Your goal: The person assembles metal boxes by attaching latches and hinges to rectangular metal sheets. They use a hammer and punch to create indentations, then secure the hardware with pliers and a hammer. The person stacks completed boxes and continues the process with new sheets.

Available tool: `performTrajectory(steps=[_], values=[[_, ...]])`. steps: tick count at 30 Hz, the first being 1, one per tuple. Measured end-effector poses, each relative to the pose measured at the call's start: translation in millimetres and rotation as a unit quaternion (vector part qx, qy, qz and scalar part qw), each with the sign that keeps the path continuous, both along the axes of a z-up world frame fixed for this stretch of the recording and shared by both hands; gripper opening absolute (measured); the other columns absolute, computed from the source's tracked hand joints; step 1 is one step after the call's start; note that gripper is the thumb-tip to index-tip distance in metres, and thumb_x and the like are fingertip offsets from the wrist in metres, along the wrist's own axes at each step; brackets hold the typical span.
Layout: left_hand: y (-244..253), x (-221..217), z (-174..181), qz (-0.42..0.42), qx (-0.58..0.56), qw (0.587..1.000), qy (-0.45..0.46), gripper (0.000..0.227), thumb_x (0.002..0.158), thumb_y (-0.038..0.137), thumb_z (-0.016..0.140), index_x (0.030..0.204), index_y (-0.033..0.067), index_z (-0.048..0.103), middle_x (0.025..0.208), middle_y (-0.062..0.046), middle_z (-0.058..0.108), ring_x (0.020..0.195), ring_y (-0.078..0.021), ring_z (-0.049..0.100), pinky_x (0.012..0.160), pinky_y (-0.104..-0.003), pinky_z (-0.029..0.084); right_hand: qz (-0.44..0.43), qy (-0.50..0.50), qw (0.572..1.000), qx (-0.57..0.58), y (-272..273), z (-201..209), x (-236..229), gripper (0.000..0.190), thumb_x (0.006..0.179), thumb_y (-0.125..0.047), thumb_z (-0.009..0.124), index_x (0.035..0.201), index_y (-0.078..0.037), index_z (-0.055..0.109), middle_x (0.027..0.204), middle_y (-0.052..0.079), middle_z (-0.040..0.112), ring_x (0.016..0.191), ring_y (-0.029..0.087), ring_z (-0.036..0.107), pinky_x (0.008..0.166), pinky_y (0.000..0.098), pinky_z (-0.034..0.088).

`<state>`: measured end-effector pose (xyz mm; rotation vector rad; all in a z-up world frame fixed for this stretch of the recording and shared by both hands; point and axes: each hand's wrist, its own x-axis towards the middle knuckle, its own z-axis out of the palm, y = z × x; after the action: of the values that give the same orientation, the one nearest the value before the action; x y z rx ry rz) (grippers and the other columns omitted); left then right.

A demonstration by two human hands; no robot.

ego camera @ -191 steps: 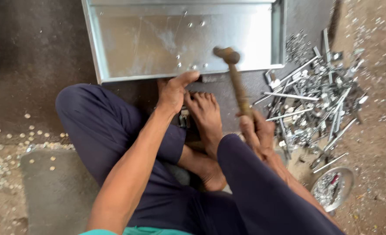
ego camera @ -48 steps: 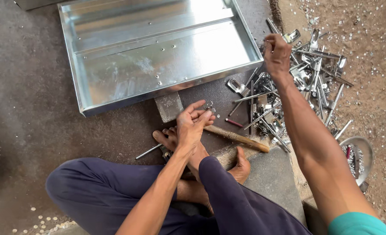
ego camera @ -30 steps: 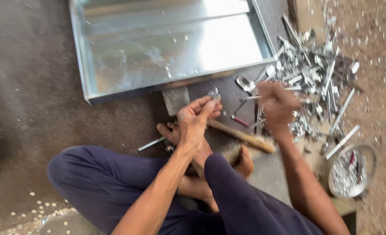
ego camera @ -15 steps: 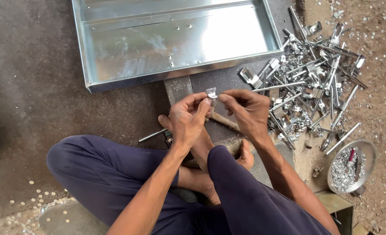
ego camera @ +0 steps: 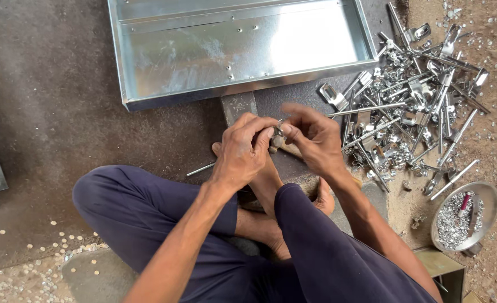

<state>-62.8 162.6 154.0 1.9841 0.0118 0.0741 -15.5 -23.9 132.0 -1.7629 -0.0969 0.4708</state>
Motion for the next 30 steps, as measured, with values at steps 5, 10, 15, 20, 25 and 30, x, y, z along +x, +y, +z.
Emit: performTrajectory(steps=[5, 10, 15, 20, 25, 30], values=[[46, 38, 14, -0.010, 0.315, 0.920, -0.234, 0.037, 0.081, 0.021, 0.073, 0.115, 0.0083, 0.066, 0.103, -0.009, 0.065, 0.096, -0.0272, 0.066, 0.081, -0.044, 0.054, -0.033, 0.052, 0.993, 0.103, -2, -10, 2, 0.030, 0.094, -0.011, 0.074, 0.123, -0.002, 0.072, 0.099, 0.010, 0.076, 0.083, 0.016, 0.072, 0.072, 0.0290, 0.064], [78, 74, 32, -0.167, 0.434, 0.878, -0.110, 0.024, 0.096, 0.000, 0.068, 0.119, 0.0031, 0.065, 0.105, -0.011, 0.064, 0.103, -0.0246, 0.068, 0.085, -0.037, 0.059, -0.054, 0.022, 0.990, 0.127, 18, 17, -3, 0.029, 0.094, -0.009, 0.075, 0.121, 0.001, 0.070, 0.102, 0.012, 0.076, 0.091, 0.016, 0.075, 0.077, 0.0304, 0.064], [115, 116, 103, -0.132, 0.443, 0.864, -0.198, 0.027, 0.094, 0.008, 0.066, 0.120, 0.0026, 0.069, 0.096, -0.020, 0.068, 0.083, -0.0335, 0.068, 0.065, -0.046, 0.056, -0.089, -0.074, 0.972, 0.203, 73, 43, 34, 0.029, 0.097, -0.010, 0.076, 0.123, 0.002, 0.067, 0.106, 0.012, 0.076, 0.093, 0.017, 0.075, 0.078, 0.0311, 0.063], [147, 174, 125, -0.093, 0.405, 0.899, -0.142, 0.025, 0.104, 0.020, 0.064, 0.097, -0.0010, 0.075, 0.079, -0.021, 0.072, 0.060, -0.0297, 0.069, 0.057, -0.042, 0.058, -0.114, -0.162, 0.919, 0.341, 146, 35, 101, 0.028, 0.099, -0.012, 0.077, 0.122, 0.000, 0.066, 0.107, 0.012, 0.077, 0.098, 0.020, 0.077, 0.078, 0.0314, 0.064], [159, 193, 107, -0.087, 0.457, 0.881, -0.087, 0.037, 0.103, 0.034, 0.068, 0.093, -0.0011, 0.074, 0.070, -0.020, 0.071, 0.056, -0.0259, 0.069, 0.049, -0.038, 0.056, -0.143, -0.187, 0.911, 0.339, 174, 31, 130, 0.025, 0.096, -0.016, 0.077, 0.116, -0.004, 0.067, 0.105, 0.009, 0.078, 0.098, 0.020, 0.079, 0.076, 0.0308, 0.069], [168, 187, 106, -0.098, 0.454, 0.858, -0.218, 0.027, 0.102, 0.030, 0.071, 0.101, 0.0031, 0.077, 0.076, -0.015, 0.073, 0.060, -0.0257, 0.070, 0.052, -0.038, 0.056, -0.188, -0.243, 0.894, 0.327, 196, 25, 130, 0.020, 0.098, -0.012, 0.078, 0.115, -0.003, 0.070, 0.102, 0.008, 0.078, 0.092, 0.017, 0.076, 0.072, 0.0283, 0.063]])
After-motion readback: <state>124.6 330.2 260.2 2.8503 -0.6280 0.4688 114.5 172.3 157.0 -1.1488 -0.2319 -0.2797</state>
